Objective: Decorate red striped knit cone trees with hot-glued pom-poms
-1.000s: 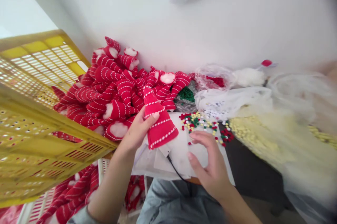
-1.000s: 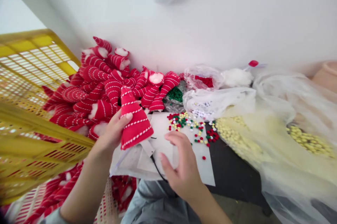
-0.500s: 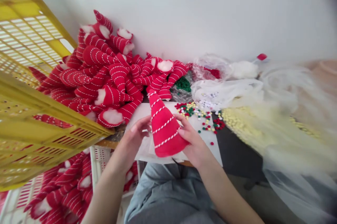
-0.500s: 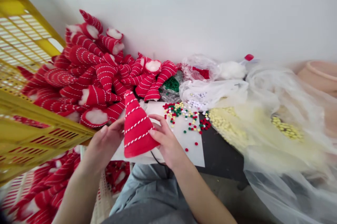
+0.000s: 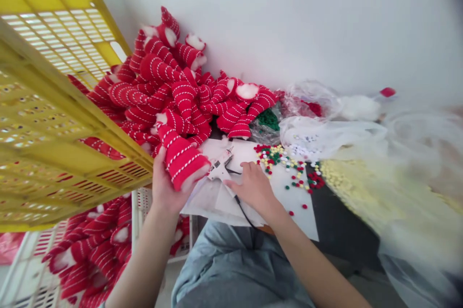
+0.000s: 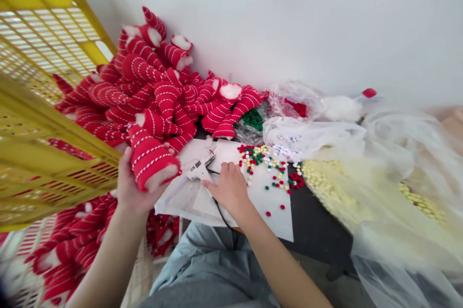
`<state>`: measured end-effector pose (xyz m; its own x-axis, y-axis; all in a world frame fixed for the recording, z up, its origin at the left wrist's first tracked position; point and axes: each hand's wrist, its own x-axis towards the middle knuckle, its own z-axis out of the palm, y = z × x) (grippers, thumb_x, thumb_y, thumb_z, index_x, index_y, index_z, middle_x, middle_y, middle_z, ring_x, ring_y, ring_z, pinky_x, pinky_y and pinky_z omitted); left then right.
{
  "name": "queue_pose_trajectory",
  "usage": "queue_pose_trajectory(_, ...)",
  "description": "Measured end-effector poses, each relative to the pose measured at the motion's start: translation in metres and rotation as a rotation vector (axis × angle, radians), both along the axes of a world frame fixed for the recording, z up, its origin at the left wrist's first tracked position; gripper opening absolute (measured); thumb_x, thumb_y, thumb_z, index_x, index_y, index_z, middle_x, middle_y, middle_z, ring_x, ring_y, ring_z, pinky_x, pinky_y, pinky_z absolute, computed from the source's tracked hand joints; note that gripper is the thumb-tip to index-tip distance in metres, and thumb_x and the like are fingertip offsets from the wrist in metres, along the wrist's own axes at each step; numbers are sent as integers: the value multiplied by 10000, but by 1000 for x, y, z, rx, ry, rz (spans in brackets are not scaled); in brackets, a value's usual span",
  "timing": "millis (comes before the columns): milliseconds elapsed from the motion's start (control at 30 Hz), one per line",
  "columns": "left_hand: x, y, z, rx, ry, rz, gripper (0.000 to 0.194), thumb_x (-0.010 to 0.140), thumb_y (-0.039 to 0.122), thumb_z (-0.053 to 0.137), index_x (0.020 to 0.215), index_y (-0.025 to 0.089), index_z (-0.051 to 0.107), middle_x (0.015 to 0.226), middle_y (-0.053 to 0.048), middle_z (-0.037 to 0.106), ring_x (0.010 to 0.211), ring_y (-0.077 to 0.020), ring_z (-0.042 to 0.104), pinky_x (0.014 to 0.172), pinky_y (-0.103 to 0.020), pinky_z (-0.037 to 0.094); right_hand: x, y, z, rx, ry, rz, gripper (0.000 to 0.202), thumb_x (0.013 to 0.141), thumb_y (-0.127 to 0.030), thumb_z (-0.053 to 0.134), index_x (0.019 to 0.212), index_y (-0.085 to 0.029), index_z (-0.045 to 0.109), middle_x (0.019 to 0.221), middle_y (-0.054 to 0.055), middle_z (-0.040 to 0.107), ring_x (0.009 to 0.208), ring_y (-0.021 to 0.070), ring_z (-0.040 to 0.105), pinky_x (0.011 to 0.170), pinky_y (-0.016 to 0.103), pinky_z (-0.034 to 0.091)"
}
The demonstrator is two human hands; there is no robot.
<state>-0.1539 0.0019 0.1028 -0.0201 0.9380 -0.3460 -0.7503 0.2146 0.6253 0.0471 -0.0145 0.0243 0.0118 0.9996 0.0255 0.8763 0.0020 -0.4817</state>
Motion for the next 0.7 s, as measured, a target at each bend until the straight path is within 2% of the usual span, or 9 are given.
queue_pose_trajectory(67, -10, 5, 1, -49, 27, -12, 410, 931, 515, 604, 1082, 158, 737, 939, -72, 805, 809, -222, 761, 755, -353, 648, -15, 2, -7, -25, -119, 38, 665, 802, -598, 796, 1182, -75, 641, 1194, 240, 657, 1154, 397, 591, 996, 490, 477)
queue_pose_trajectory(133, -16, 8, 3, -67, 40, -30, 390, 931, 503, 617, 1079, 163, 738, 937, -72, 801, 818, -223, 758, 785, -357, 642, -30, 4, -11, -8, -171, 56, 672, 783, -607, 814, 1172, -85, 648, 1199, 230, 657, 1139, 389, 588, 983, 478, 480)
queue_pose_trajectory(267, -22, 9, 11, -66, 57, -61, 412, 947, 551, 615, 1067, 176, 737, 974, -86, 800, 919, -245, 761, 884, -391, 629, -45, 13, -9, 15, -219, 122, 392, 907, -367, 703, 1165, -74, 671, 1145, 228, 687, 1114, 375, 614, 954, 472, 490)
queue_pose_trajectory(367, -24, 7, 19, -44, 80, -70, 485, 918, 637, 632, 1076, 189, 730, 948, -77, 791, 931, -246, 754, 868, -377, 631, -34, 14, -5, 34, -145, 128, 305, 886, -277, 662, 1124, -89, 698, 1079, 214, 709, 1066, 360, 653, 926, 464, 514)
queue_pose_trajectory(500, -18, 6, 23, -35, 117, -54, 545, 887, 681, 652, 1139, 201, 711, 922, -64, 780, 905, -268, 750, 852, -430, 642, 11, -14, -5, 306, 263, 92, 321, 816, -300, 666, 1114, -181, 683, 1107, 143, 718, 1044, 326, 680, 935, 469, 548)
queue_pose_trajectory(567, -8, 8, 19, -16, 141, -50, 538, 894, 675, 648, 1152, 207, 703, 941, -59, 783, 911, -262, 754, 868, -432, 641, 38, -37, -8, 432, 483, -58, 283, 851, -346, 650, 1099, -212, 679, 1084, 130, 727, 1045, 328, 689, 926, 478, 567)
queue_pose_trajectory(633, 7, 12, 11, -12, 138, -49, 513, 914, 661, 632, 1140, 206, 702, 936, -47, 785, 906, -235, 760, 882, -394, 638, 62, -62, -12, 519, 657, -310, 268, 879, -415, 672, 1072, -229, 683, 964, 101, 734, 1004, 330, 704, 890, 488, 592)
queue_pose_trajectory(700, 26, 17, -3, -40, 110, -92, 524, 942, 665, 587, 1139, 194, 704, 901, -46, 785, 886, -220, 766, 867, -362, 638, 77, -87, -15, 526, 772, -419, 304, 939, -485, 604, 1077, -226, 684, 930, 103, 730, 989, 335, 714, 862, 513, 610)
